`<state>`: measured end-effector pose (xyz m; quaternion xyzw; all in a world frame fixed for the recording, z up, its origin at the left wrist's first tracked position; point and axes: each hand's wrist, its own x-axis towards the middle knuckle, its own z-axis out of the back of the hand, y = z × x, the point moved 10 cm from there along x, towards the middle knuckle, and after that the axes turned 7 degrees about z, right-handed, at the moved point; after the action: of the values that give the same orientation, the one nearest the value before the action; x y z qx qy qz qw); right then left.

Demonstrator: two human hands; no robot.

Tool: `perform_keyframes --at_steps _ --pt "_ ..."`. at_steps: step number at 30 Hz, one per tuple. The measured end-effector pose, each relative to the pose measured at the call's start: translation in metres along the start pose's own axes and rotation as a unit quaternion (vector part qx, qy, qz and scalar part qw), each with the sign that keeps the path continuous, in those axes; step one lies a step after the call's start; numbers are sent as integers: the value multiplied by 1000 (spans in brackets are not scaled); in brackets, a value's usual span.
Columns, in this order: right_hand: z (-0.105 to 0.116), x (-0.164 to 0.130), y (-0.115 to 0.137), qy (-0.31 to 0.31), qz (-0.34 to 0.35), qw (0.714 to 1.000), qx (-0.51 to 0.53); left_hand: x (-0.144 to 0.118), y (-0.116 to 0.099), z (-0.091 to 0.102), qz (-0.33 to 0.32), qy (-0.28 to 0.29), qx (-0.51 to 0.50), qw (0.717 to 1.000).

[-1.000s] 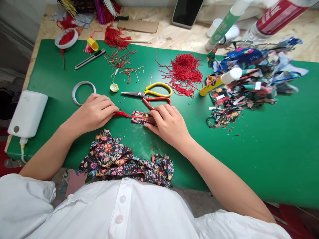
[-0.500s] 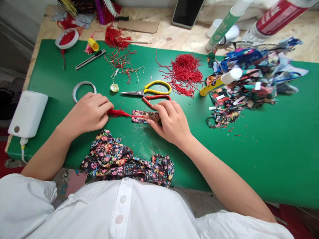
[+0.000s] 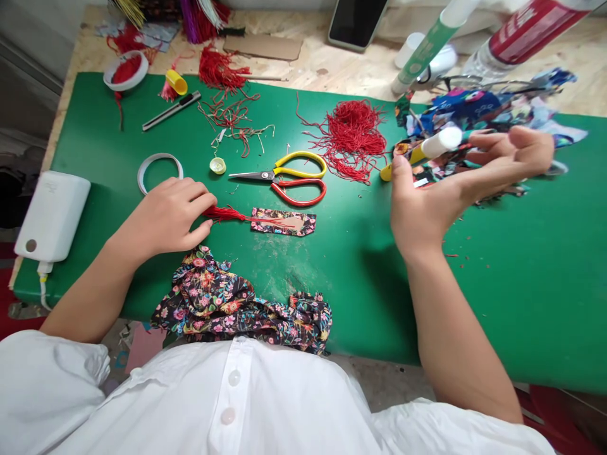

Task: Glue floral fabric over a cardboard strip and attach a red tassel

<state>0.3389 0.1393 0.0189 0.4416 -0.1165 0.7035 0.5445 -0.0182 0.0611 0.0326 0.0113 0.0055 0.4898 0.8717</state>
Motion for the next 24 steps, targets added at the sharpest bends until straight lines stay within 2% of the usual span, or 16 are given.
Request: perform_keyframes --at_steps 1,2,6,9,11,14,15,18,19,21,22,24 --pt "1 -1 -6 -28 -6 1000 -8 0 0 0 0 0 3 1000" --pt "-2 -3 -13 -29 -21 999 -8 0 -1 0 1 -1 8 1000" --pt "-25 -14 -35 42 -137 989 -35 -1 -2 -1 1 -4 33 999" --pt "-26 -13 -34 56 -151 986 -51 -1 -2 -2 6 -9 37 999" --pt "-19 -7 -18 35 -106 992 -56 -1 -2 0 14 -22 27 999" --pt "-8 1 20 12 -19 999 -34 -1 -4 5 24 -58 8 998" --pt "-8 2 34 20 4 1000 0 -1 -7 7 22 -71 -1 997" --pt "-7 0 66 50 15 991 123 -3 -20 9 -2 -92 -50 994" --pt "-3 -1 78 45 31 991 125 -5 -26 8 -15 -93 -69 993" --pt "-4 -7 105 78 82 986 126 -7 -37 5 -42 -87 -95 991" --pt "-8 -11 112 109 78 978 159 -8 -42 2 -54 -76 -100 991" --pt "-20 -21 115 161 2 952 260 -9 -50 -5 -77 -51 -102 990"
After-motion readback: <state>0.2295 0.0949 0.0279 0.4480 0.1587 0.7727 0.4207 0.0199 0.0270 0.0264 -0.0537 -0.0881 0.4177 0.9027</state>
